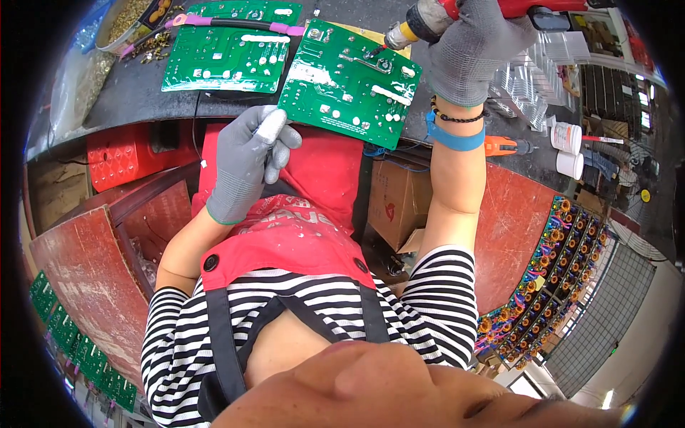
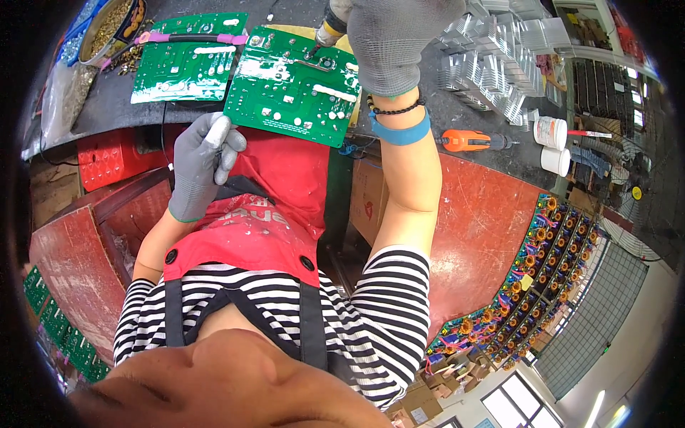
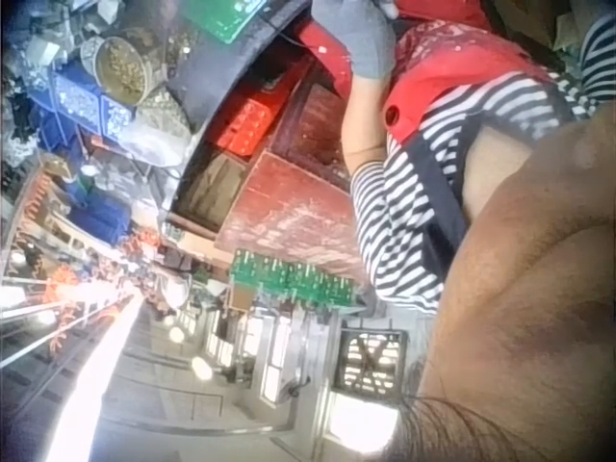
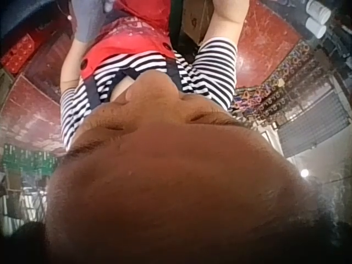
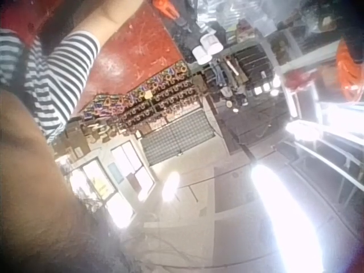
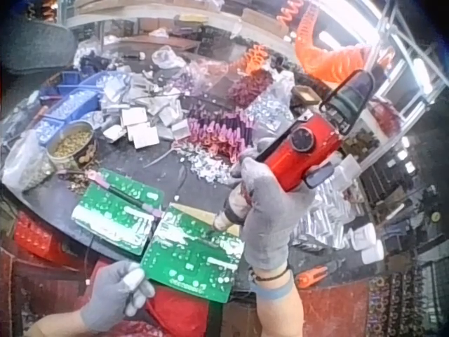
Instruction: The person assembles electronic components and heatsinks onto printed circuit boards by securing them with screws using a power screwdriver.
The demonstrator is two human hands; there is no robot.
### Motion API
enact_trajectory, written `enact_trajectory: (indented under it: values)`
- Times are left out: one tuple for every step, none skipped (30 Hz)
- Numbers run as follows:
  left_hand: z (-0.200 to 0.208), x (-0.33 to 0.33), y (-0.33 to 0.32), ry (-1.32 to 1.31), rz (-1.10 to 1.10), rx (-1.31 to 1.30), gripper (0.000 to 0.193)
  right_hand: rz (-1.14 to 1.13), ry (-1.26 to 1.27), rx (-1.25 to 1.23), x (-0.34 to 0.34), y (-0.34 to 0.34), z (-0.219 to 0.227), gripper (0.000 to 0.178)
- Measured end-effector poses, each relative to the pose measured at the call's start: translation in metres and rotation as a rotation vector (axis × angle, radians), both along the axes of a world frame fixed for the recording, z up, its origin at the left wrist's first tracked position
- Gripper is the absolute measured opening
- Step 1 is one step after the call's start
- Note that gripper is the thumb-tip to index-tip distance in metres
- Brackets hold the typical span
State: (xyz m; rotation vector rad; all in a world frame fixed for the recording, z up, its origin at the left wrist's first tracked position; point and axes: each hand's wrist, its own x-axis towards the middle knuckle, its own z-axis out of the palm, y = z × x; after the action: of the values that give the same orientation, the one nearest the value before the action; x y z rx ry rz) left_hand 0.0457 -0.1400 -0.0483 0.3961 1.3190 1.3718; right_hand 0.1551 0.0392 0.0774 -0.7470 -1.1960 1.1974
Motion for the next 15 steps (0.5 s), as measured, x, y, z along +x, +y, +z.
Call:
enact_trajectory:
  values:
    - [0.0, 0.0, 0.0, 0.008, -0.005, -0.007, 0.023, 0.018, 0.004, 0.018, 0.001, 0.0, -0.001, 0.021]
    - [0.0, 0.0, 0.0, 0.008, -0.005, -0.007, 0.023, 0.018, 0.003, 0.018, 0.001, 0.001, -0.002, 0.021]
    - [0.0, 0.0, 0.0, 0.018, -0.013, -0.006, 0.023, 0.039, 0.002, 0.013, 0.002, 0.001, -0.002, 0.022]
    - [0.0, -0.001, -0.001, 0.028, -0.019, -0.004, 0.023, 0.062, 0.002, 0.007, 0.002, 0.002, -0.003, 0.023]
    - [0.0, -0.001, -0.001, 0.028, -0.018, -0.005, 0.023, 0.062, 0.001, 0.006, 0.002, 0.002, -0.005, 0.023]
    - [0.0, -0.001, -0.001, 0.033, -0.029, -0.003, 0.023, 0.061, 0.036, 0.016, 0.0, 0.003, -0.009, 0.024]
    - [0.0, -0.002, -0.002, 0.037, -0.041, -0.001, 0.023, 0.06, 0.069, 0.026, -0.002, 0.003, -0.01, 0.024]
    - [0.001, -0.002, -0.001, 0.035, -0.04, -0.003, 0.023, 0.06, 0.068, 0.024, -0.003, 0.0, -0.01, 0.024]
    - [0.003, 0.0, -0.001, 0.059, -0.044, -0.014, 0.023, 0.058, 0.034, 0.01, -0.002, -0.005, -0.009, 0.024]
    - [0.005, 0.0, 0.001, 0.082, -0.048, -0.022, 0.022, 0.055, 0.001, 0.001, -0.002, -0.008, -0.008, 0.024]
    - [0.005, 0.0, 0.002, 0.08, -0.05, -0.021, 0.022, 0.053, -0.001, 0.002, -0.002, -0.008, -0.01, 0.024]
    - [0.005, 0.001, 0.003, 0.09, -0.055, -0.027, 0.022, 0.035, 0.005, -0.007, -0.001, -0.007, -0.014, 0.024]
    - [0.006, 0.001, 0.004, 0.1, -0.062, -0.033, 0.022, 0.015, 0.011, -0.016, 0.001, -0.007, -0.018, 0.024]
    - [0.005, 0.002, 0.005, 0.096, -0.067, -0.03, 0.022, 0.045, -0.018, -0.005, 0.006, -0.006, -0.02, 0.025]
    - [0.004, 0.004, 0.006, 0.086, -0.064, 0.0, 0.023, 0.038, -0.023, -0.001, 0.009, -0.005, -0.022, 0.025]
